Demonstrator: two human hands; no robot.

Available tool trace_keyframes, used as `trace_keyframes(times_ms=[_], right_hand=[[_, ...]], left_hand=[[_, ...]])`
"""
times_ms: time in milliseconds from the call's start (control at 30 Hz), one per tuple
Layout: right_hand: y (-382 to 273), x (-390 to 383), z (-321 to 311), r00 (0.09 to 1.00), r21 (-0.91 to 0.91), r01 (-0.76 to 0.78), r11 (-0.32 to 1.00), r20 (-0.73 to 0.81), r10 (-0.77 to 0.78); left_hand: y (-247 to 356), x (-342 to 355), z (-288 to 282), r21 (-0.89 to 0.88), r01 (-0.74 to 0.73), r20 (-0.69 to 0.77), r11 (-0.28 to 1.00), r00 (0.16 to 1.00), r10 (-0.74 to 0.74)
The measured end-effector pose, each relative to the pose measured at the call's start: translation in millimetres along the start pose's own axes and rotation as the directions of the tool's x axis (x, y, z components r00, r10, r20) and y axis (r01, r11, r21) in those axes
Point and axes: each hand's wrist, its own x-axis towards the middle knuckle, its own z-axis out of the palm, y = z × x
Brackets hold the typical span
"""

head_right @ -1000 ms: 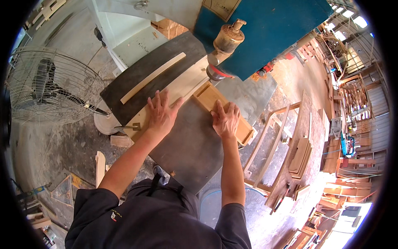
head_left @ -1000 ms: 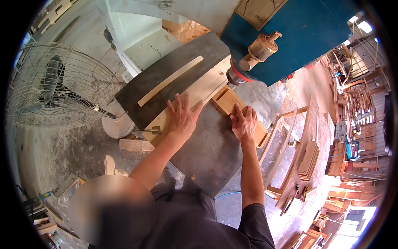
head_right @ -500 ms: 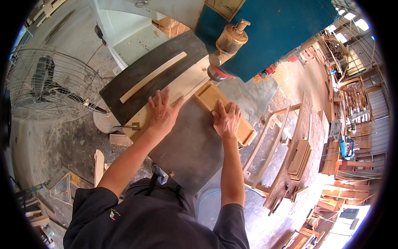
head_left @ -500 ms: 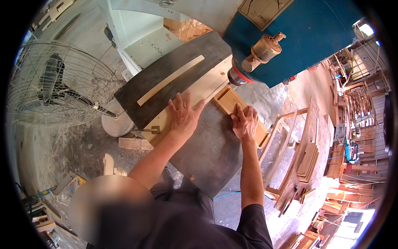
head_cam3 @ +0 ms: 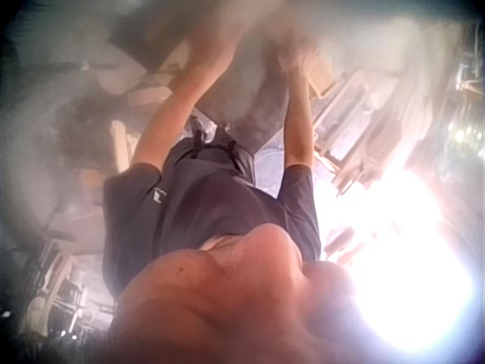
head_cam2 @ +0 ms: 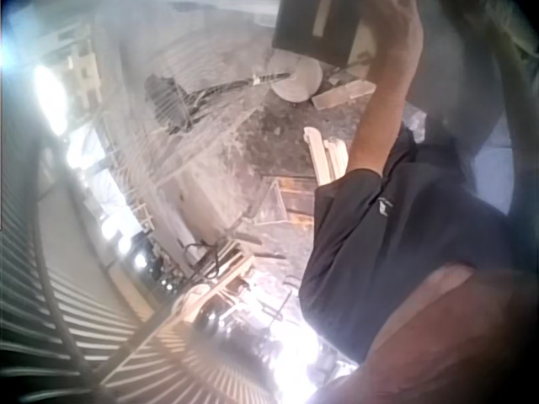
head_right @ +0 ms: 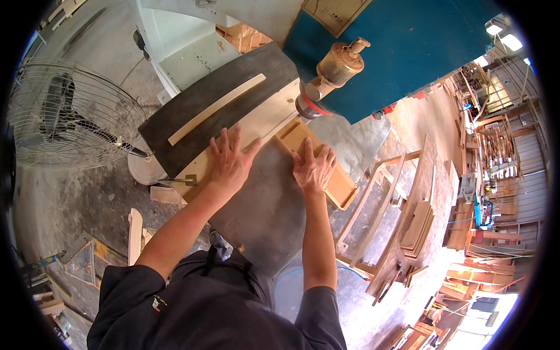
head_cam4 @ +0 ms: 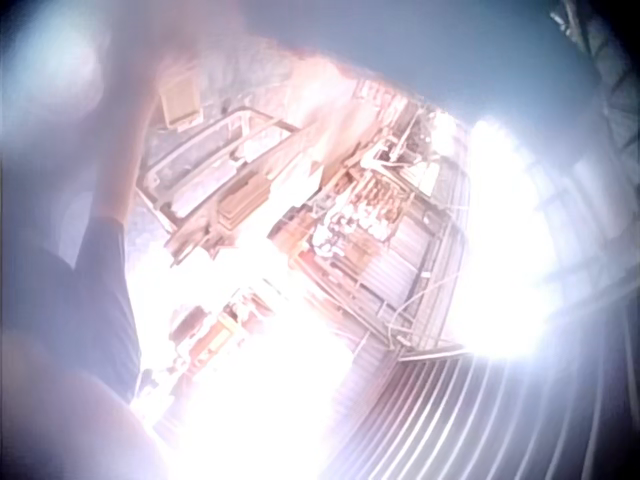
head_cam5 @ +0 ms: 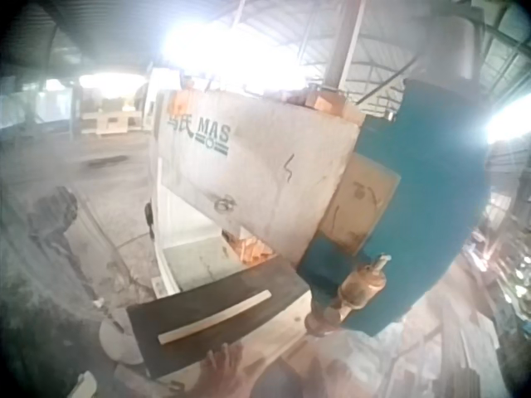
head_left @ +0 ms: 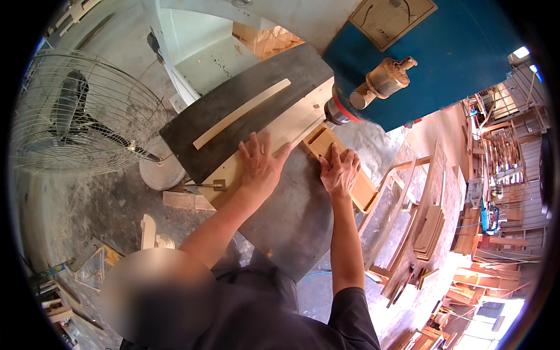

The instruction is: The person uses a stationary spindle moulder to shape the edges of multiple small wooden planks. They repeatedly pick up planks from a stack, feed them through the machine, and place the finished pieces back onto the stack.

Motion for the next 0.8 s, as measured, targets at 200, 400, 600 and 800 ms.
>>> trace_keyframes(times_ms=[200, 400, 600, 800], right_hand=[[0, 2, 1, 1.0, -0.006, -0.005, 1.0, -0.002, 0.005], [1, 3, 0, 1.0, -0.012, -0.019, 1.0, 0.012, 0.019], [3, 5, 1, 1.0, -0.007, -0.019, 1.0, 0.005, 0.019], [5, 7, 3, 1.0, -0.008, -0.024, 1.0, 0.003, 0.024]], left_hand=[[0, 3, 1, -0.022, -0.012, -0.001, 1.0, 1.0, 0.012], [2, 6, 1, -0.026, -0.013, -0.002, 1.0, 1.0, 0.013], [3, 11, 3, -0.021, -0.025, -0.025, 0.999, 0.999, 0.024], [5, 14, 6, -0.015, -0.033, -0.029, 0.999, 0.999, 0.032]])
